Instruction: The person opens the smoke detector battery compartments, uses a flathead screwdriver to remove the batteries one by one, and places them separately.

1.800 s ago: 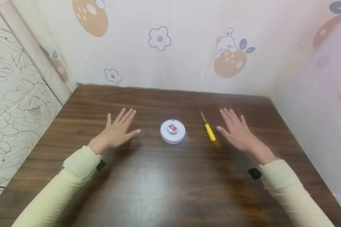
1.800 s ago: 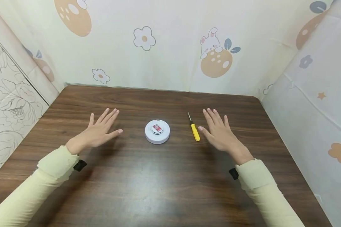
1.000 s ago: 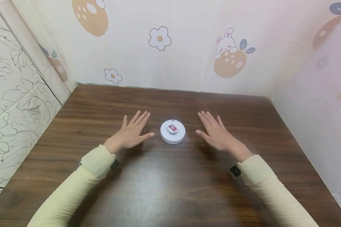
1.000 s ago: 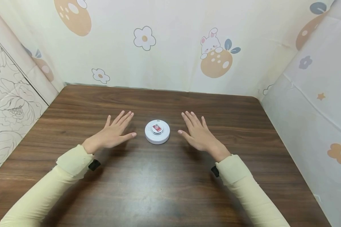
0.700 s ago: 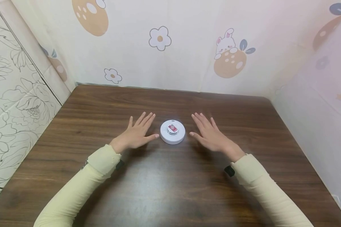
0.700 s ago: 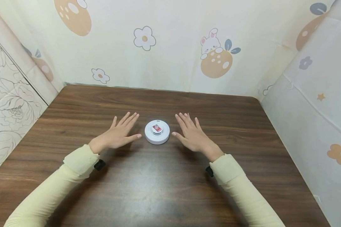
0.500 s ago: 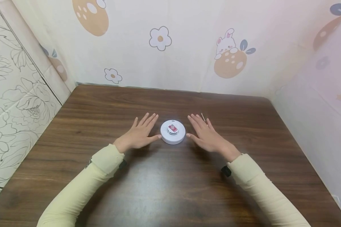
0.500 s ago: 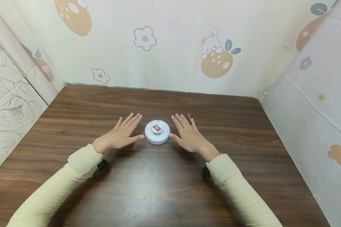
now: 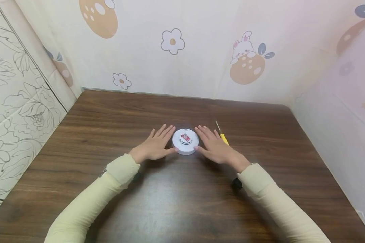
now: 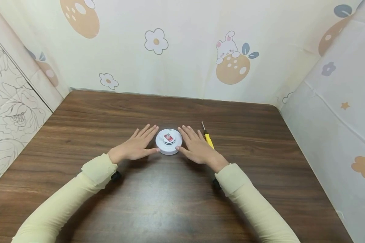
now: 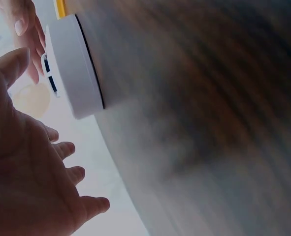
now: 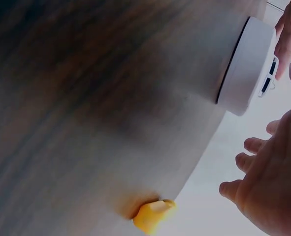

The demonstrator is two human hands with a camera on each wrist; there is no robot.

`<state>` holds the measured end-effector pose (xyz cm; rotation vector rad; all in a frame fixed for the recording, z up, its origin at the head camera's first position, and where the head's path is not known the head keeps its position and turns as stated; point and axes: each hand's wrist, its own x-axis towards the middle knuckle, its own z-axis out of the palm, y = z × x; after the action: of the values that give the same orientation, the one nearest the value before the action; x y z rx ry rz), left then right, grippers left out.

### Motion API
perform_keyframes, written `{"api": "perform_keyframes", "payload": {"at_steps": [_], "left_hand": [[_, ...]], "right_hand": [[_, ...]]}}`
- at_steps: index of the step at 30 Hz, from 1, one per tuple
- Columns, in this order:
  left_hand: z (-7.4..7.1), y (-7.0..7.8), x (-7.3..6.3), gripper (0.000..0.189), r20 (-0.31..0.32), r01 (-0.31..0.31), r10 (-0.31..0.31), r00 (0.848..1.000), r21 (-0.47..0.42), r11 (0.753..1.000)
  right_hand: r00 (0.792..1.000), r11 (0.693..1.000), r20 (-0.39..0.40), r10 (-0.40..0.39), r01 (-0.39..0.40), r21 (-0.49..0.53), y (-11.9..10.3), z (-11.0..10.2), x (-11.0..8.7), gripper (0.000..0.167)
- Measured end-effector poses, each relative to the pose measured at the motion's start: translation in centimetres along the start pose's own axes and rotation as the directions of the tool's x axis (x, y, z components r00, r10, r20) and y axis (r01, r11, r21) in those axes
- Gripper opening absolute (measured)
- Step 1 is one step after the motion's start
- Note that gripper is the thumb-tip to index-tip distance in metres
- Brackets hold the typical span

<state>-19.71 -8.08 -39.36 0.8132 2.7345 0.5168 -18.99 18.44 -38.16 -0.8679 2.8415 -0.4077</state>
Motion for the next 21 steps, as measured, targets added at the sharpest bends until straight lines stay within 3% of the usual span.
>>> {"api": "perform_keyframes", "payload": {"at_steps": [14, 21], "left_hand": [[0.0, 1.1, 1.0, 0.088, 0.075, -0.031, 0.034, 0.997, -0.044, 0.999], [0.1, 1.2, 1.4, 0.093, 0.102, -0.009, 0.024, 0.995, -0.148, 0.989]], "right_hand": [[0.996, 0.997, 0.081, -0.026, 0.020, 0.077, -0.2, 0.7, 0.6, 0.079], [0.993, 0.987, 0.114, -0.026, 0.008, 0.158, -0.2, 1.0, 1.0, 0.081]]}}
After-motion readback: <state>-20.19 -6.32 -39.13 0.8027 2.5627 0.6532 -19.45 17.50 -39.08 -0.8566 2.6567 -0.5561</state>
